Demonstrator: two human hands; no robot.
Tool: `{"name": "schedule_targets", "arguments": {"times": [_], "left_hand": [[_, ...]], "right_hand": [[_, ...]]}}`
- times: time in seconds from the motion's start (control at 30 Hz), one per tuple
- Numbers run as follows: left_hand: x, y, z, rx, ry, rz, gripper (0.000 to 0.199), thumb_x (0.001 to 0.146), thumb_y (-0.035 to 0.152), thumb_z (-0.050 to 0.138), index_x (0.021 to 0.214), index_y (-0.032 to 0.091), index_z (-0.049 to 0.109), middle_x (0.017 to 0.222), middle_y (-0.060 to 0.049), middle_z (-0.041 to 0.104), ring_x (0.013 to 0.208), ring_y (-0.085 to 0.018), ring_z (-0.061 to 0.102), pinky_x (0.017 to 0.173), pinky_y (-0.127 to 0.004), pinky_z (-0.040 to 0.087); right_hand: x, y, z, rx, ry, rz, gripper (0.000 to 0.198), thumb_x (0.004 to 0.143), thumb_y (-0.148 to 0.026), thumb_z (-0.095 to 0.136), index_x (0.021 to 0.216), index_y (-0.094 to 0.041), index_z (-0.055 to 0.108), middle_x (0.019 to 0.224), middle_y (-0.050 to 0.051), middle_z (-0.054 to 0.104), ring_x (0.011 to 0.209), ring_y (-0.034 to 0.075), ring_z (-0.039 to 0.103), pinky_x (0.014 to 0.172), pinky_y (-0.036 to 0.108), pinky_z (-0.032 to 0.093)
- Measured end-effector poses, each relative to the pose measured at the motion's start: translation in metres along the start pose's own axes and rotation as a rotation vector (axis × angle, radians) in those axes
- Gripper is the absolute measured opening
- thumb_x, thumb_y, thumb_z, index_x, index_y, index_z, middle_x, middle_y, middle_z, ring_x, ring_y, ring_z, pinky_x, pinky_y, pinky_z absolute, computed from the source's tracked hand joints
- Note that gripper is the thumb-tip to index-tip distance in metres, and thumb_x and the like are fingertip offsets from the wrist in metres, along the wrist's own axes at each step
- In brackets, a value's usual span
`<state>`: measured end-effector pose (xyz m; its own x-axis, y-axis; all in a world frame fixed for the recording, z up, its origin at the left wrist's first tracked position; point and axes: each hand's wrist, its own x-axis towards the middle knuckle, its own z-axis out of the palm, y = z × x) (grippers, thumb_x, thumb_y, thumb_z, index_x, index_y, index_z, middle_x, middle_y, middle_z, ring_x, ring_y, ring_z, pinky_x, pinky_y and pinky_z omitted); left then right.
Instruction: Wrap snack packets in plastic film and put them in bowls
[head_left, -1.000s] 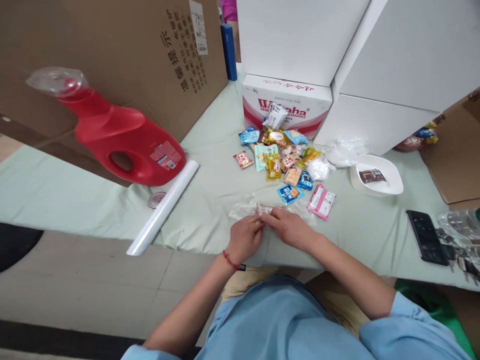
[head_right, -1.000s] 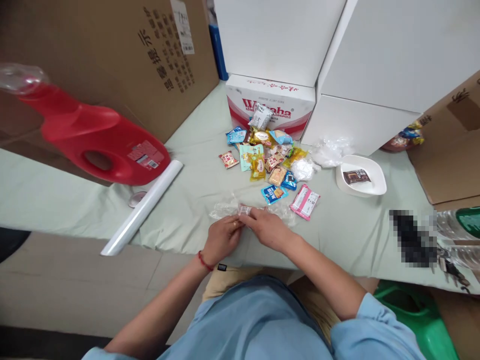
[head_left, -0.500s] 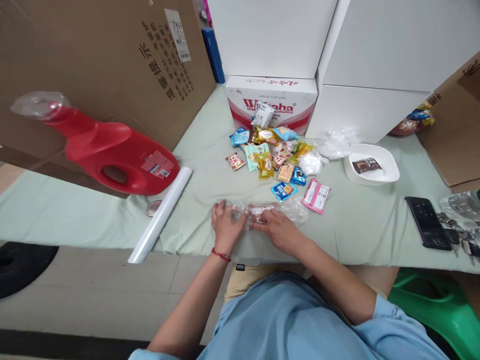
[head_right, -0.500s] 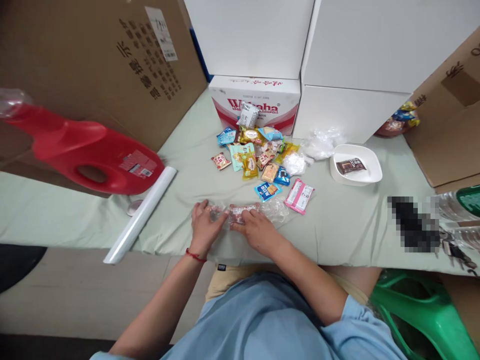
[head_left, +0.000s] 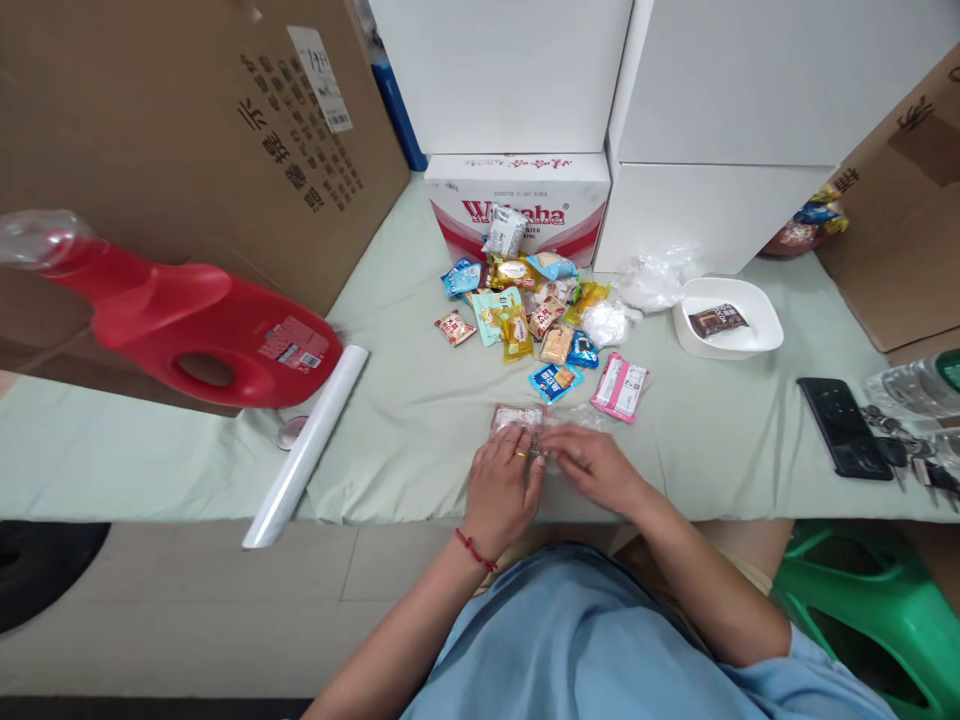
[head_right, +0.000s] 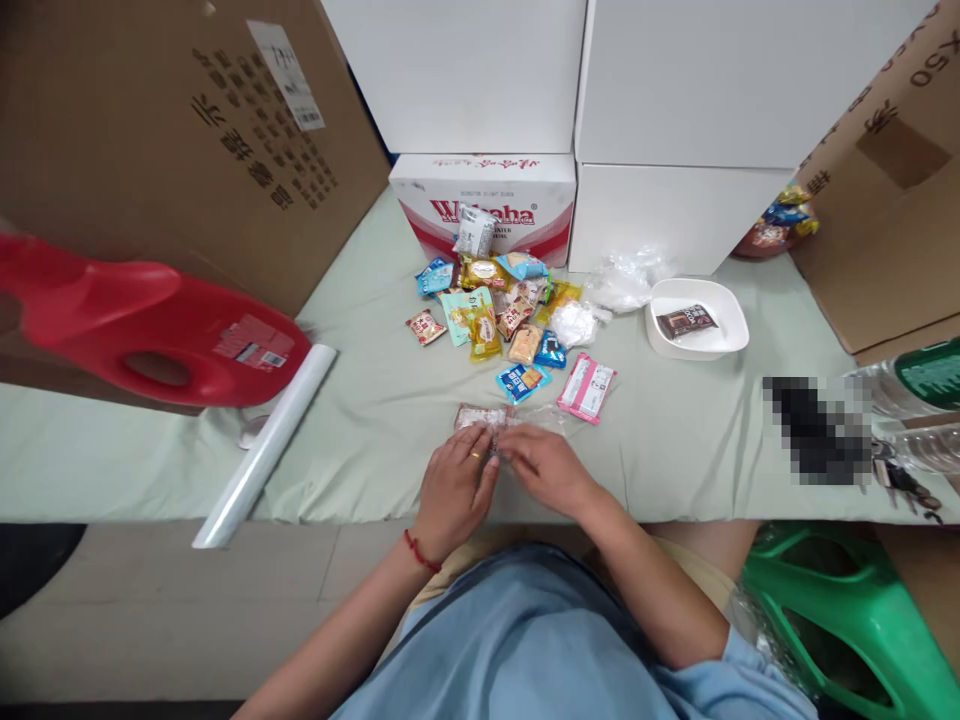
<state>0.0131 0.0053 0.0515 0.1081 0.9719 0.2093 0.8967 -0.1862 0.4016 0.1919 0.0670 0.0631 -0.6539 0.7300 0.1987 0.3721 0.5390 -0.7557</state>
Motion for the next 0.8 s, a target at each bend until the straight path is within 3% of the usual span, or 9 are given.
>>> {"name": "schedule_targets", "arguments": {"times": [0.1, 0.17, 0.23, 0.33, 0.43, 0.6, 0.73, 0.8], "left_hand": [[-0.008, 0.000, 0.007, 0.121, -0.006, 0.030, 0.046, 0.097, 0.025, 0.053, 0.141, 0.016, 0.056, 0.145, -0.016, 0.062, 0.135, -0.033, 0.057, 0.108, -0.051, 0.046], [-0.011, -0.001, 0.011, 0.169, -0.003, 0.041, 0.052, 0.092, 0.019, 0.054, 0.144, 0.015, 0.055, 0.147, -0.016, 0.061, 0.136, -0.033, 0.056, 0.109, -0.049, 0.045], [-0.013, -0.002, 0.013, 0.197, 0.001, 0.051, 0.055, 0.089, 0.014, 0.054, 0.144, 0.014, 0.055, 0.147, -0.016, 0.061, 0.136, -0.033, 0.056, 0.108, -0.049, 0.044], [-0.015, -0.005, 0.017, 0.203, 0.019, 0.075, 0.056, 0.087, 0.011, 0.054, 0.143, 0.013, 0.056, 0.146, -0.016, 0.062, 0.135, -0.033, 0.057, 0.108, -0.049, 0.044], [-0.015, -0.009, 0.021, 0.176, 0.040, 0.092, 0.049, 0.088, 0.012, 0.056, 0.137, 0.011, 0.061, 0.141, -0.019, 0.065, 0.134, -0.034, 0.058, 0.108, -0.051, 0.046], [-0.022, -0.025, 0.019, -0.036, 0.054, 0.115, 0.042, 0.093, 0.018, 0.053, 0.134, 0.014, 0.060, 0.132, -0.019, 0.068, 0.135, -0.035, 0.057, 0.108, -0.055, 0.051], [-0.044, -0.044, -0.003, -0.089, 0.156, 0.142, 0.050, 0.093, 0.016, 0.054, 0.143, 0.020, 0.051, 0.145, -0.018, 0.058, 0.149, -0.036, 0.041, 0.113, -0.061, 0.047], [-0.057, -0.054, -0.015, -0.080, 0.218, 0.130, 0.053, 0.092, 0.013, 0.056, 0.144, 0.023, 0.050, 0.138, -0.015, 0.063, 0.152, -0.036, 0.036, 0.114, -0.062, 0.046]], "right_hand": [[-0.007, 0.007, -0.011, -0.298, 0.280, 0.289, 0.033, 0.097, -0.026, 0.057, 0.128, -0.022, 0.066, 0.129, 0.016, 0.061, 0.118, 0.032, 0.056, 0.100, 0.050, 0.050], [-0.009, 0.012, -0.013, -0.465, 0.247, 0.386, 0.030, 0.091, -0.027, 0.065, 0.120, -0.020, 0.068, 0.134, 0.018, 0.057, 0.120, 0.037, 0.051, 0.099, 0.053, 0.048], [-0.006, 0.012, -0.011, -0.494, 0.173, 0.436, 0.018, 0.091, -0.023, 0.062, 0.108, -0.021, 0.069, 0.127, 0.016, 0.060, 0.111, 0.034, 0.056, 0.090, 0.046, 0.051], [0.011, 0.000, -0.005, -0.408, 0.143, 0.398, 0.016, 0.096, -0.020, 0.053, 0.104, -0.022, 0.066, 0.108, 0.010, 0.063, 0.093, 0.025, 0.059, 0.078, 0.034, 0.049], [0.045, -0.020, 0.011, -0.367, 0.047, 0.304, 0.017, 0.100, -0.021, 0.049, 0.105, -0.021, 0.065, 0.104, 0.009, 0.063, 0.088, 0.022, 0.059, 0.076, 0.031, 0.047], [0.090, -0.039, 0.044, -0.443, -0.229, 0.209, 0.021, 0.103, -0.023, 0.048, 0.108, -0.016, 0.067, 0.110, 0.013, 0.063, 0.100, 0.024, 0.058, 0.091, 0.038, 0.047], [0.086, -0.040, 0.056, -0.476, -0.159, 0.122, 0.040, 0.104, -0.048, 0.050, 0.115, -0.013, 0.066, 0.119, 0.016, 0.061, 0.116, 0.031, 0.050, 0.105, 0.052, 0.042], [0.078, -0.041, 0.060, -0.503, -0.121, 0.101, 0.048, 0.100, -0.054, 0.055, 0.120, -0.011, 0.064, 0.124, 0.017, 0.059, 0.119, 0.032, 0.048, 0.108, 0.054, 0.040]]}}
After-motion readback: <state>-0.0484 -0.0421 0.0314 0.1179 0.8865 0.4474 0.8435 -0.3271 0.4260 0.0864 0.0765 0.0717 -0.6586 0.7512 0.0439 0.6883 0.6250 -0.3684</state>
